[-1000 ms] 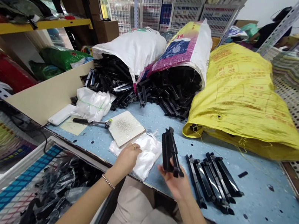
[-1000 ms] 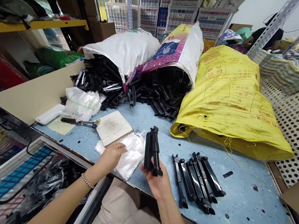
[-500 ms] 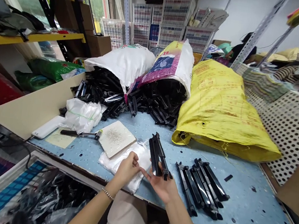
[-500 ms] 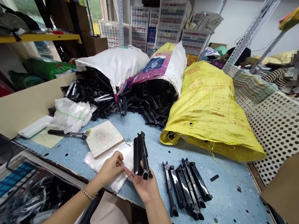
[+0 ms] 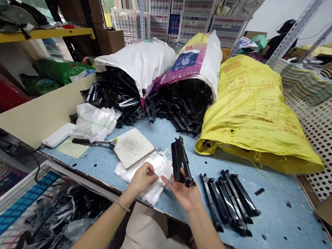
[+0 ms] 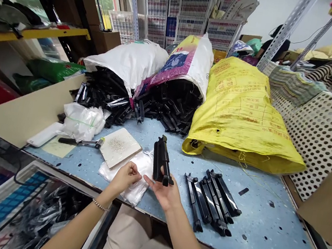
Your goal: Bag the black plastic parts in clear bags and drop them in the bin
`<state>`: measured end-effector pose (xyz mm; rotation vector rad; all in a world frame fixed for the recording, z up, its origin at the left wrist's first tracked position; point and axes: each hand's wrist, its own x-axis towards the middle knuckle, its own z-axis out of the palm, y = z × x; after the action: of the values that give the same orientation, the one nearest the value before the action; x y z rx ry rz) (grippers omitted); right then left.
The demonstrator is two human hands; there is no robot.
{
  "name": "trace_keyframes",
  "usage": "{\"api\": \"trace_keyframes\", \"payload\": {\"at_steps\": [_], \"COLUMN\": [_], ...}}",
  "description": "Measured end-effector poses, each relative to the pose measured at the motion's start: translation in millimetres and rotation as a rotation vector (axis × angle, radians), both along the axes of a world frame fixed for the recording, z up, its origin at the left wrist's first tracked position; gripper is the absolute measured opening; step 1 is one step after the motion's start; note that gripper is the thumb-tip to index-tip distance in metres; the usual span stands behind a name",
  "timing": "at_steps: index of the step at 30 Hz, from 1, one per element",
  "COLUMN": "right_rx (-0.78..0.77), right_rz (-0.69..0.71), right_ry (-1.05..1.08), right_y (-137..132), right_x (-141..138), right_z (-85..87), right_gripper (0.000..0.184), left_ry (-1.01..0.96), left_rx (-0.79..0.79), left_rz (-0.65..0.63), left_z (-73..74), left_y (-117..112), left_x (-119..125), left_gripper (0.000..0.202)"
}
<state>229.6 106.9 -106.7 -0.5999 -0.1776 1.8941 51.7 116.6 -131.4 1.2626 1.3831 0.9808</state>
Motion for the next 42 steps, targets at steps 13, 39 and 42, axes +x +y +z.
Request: {"api": "trace_keyframes", "payload": {"at_steps": [13, 39, 42], "right_rx": [0.011, -0.005, 0.149], "right_rz": [-0.048, 0.163, 0.003], "right_ry": [-0.208, -0.144, -0.529], "right_y": [6.3, -54.5, -61.2], "right_x": [-19.5, -4.6, -13.0], "right_z": [-21.2, -26.0, -13.6], "right_gripper": [0.021, 0.012, 0.008], "left_ry": [0.808, 0.413, 0.406], "left_rx": [0.39, 0.494, 0.453], "left_rz": [-0.188, -0.619, -0.678], "left_z": [30.6, 76.6, 80.1], "left_y": [-4.9, -81.6, -87.5], "left_x": [-16.7, 13.5, 23.6], "left_gripper": [0.024, 0.07, 0.073]}}
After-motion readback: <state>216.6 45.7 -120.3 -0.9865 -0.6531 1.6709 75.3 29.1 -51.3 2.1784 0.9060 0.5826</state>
